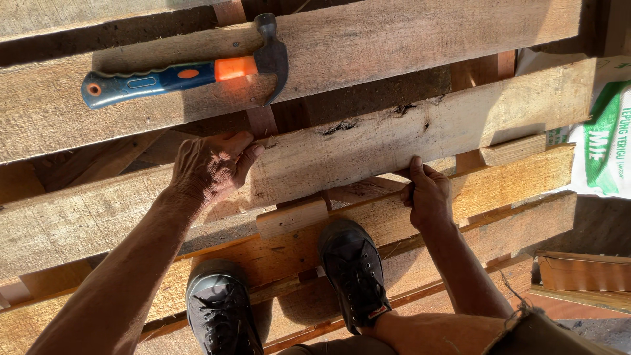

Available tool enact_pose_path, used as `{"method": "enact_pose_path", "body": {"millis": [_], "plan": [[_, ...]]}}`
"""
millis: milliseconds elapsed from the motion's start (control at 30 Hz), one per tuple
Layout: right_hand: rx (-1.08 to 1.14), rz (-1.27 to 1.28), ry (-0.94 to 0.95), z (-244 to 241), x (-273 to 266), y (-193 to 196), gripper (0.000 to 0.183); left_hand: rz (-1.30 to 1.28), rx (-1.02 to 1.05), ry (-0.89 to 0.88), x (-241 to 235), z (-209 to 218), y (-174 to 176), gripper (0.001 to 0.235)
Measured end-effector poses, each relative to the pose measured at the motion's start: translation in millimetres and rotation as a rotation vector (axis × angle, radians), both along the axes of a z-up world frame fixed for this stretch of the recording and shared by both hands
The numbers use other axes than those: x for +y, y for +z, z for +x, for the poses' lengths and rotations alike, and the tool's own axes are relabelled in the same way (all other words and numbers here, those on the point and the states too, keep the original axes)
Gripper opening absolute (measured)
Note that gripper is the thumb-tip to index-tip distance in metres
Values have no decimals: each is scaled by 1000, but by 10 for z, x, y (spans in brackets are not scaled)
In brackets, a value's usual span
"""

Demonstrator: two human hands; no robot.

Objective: The person assembles a wooden pallet by positioning small wooden blocks and planks. They use a hammer to drive nails from a green bowl into the wood to secure the pieces together. The person repeatedly adjusts the wood and hammers nails to build the structure.

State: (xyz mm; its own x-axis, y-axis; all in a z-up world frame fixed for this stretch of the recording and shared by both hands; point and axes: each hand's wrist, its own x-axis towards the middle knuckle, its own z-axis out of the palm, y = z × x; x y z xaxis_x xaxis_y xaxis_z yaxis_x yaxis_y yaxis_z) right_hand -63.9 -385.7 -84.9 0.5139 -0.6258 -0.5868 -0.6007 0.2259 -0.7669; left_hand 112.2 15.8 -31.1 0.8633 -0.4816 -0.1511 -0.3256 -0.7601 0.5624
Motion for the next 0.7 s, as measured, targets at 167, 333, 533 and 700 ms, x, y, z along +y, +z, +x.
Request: {"method": "enact_pose_path", "body": {"millis": [167,333,533,700], "plan": [[9,11,3,58,62,105,39,-6,-8,-2,3,-9,36,22],[13,5,8,133,123,231,39,-59,6,21,-11,-2,69,23],[34,14,21,187,159,323,40,-78,-1,21,-11,11,81,23],[27,9,18,171,143,296,39,-52,-10,14,-1,-7,32,23]]}}
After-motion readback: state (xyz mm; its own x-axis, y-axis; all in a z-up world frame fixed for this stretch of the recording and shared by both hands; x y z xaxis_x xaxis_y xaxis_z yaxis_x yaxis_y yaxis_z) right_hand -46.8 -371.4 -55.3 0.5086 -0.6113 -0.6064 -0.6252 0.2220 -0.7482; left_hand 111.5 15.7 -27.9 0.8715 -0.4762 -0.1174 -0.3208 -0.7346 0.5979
